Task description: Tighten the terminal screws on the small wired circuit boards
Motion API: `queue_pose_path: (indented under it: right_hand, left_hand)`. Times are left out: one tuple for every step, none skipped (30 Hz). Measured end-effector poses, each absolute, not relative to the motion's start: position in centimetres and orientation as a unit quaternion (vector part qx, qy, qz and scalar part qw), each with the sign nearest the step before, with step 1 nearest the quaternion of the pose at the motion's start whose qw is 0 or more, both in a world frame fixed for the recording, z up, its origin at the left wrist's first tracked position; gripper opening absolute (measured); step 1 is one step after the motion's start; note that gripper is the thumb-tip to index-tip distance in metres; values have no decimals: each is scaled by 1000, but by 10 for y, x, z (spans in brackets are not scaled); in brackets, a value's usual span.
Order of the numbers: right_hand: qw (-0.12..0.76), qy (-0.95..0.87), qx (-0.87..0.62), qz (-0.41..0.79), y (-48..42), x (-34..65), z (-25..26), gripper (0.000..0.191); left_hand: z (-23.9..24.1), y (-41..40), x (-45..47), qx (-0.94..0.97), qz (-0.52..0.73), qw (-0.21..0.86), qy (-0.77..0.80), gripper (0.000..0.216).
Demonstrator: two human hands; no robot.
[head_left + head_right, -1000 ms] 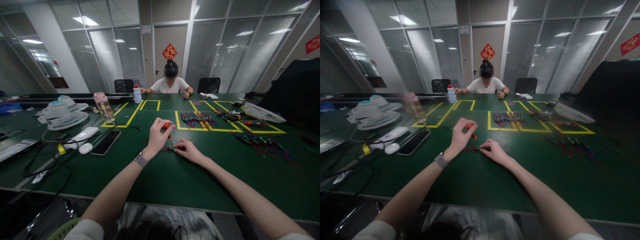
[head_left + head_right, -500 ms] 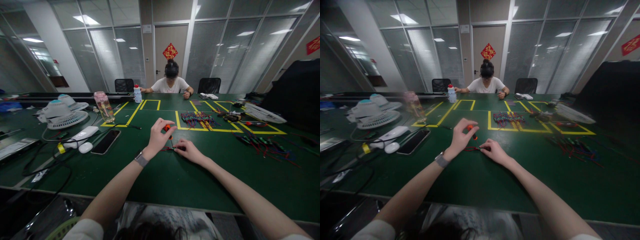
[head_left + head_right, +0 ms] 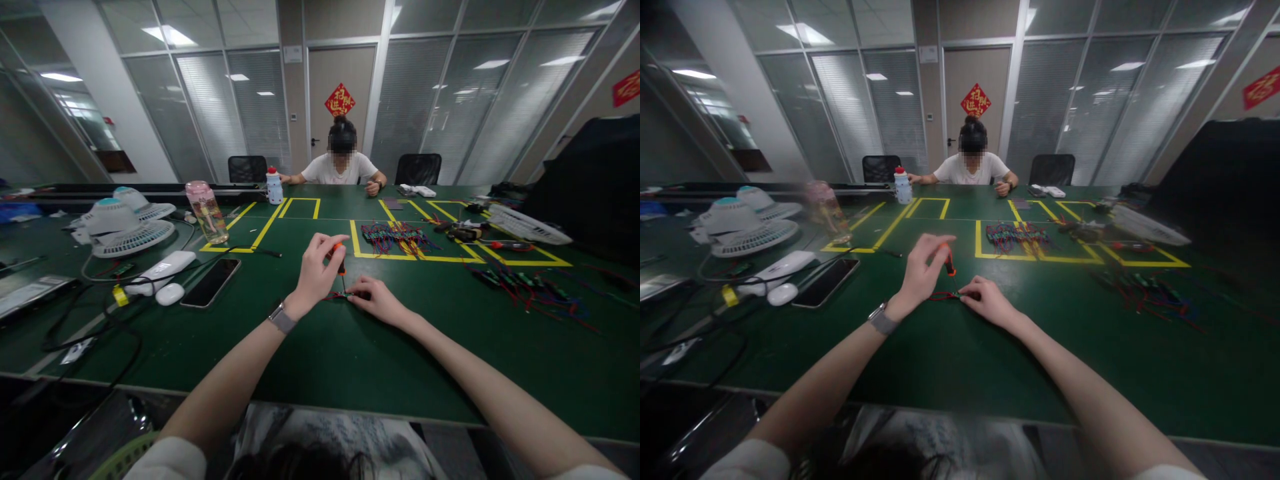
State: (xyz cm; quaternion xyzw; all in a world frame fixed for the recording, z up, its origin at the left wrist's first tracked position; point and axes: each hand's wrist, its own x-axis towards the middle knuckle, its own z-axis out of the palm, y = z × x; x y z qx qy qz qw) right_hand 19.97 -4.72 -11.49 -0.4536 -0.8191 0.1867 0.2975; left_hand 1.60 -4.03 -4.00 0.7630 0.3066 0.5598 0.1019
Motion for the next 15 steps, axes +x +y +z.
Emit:
queue_pose_path:
  right_hand:
    - [297, -819, -453, 187, -47, 200, -115, 17]
    - [296, -820, -453, 188, -47, 200, -115, 17]
    - [296, -819, -454, 188, -47, 200, -115, 17]
    - [295, -819, -455, 188, -47, 200, -116, 17]
    - [295, -818, -457, 187, -47, 200, -116, 18]
    - [295, -818, -458, 186, -47, 200, -116, 18]
    - [295, -817, -459, 185, -47, 200, -116, 18]
    - [295, -817, -460, 184, -47, 200, -116, 18]
    - [295, -817, -460, 184, -47, 200, -116, 18]
    - [295, -817, -459, 184, -47, 200, -116, 18]
    - [296, -817, -458, 184, -47, 200, -116, 18]
    - [297, -818, -457, 184, -47, 200, -116, 18]
    - [298, -818, -455, 185, -47, 200, -116, 18]
    - [299, -818, -454, 187, -47, 200, -116, 18]
    - [299, -819, -452, 189, -47, 200, -116, 18]
  left_hand:
    - [-40, -40, 16, 765, 558, 110, 303, 24]
    - [-40, -40, 16, 765, 558, 117, 300, 27]
    - [-41, -40, 16, 765, 559, 120, 297, 28]
    - [-42, -39, 17, 763, 562, 117, 297, 27]
    - [-43, -38, 17, 760, 566, 109, 301, 25]
    - [-43, -38, 16, 756, 570, 97, 308, 22]
    - [-44, -38, 16, 752, 573, 84, 315, 19]
    - [-44, -38, 16, 749, 574, 74, 322, 17]
    - [-43, -38, 16, 748, 574, 69, 327, 17]
    - [-43, -39, 15, 747, 573, 69, 330, 17]
    - [-42, -39, 15, 747, 574, 72, 329, 19]
    - [-41, -40, 15, 747, 575, 78, 326, 22]
    - [-39, -40, 15, 747, 577, 86, 319, 24]
    - [-38, -41, 15, 748, 579, 95, 311, 25]
    - [-37, -41, 15, 751, 578, 100, 303, 24]
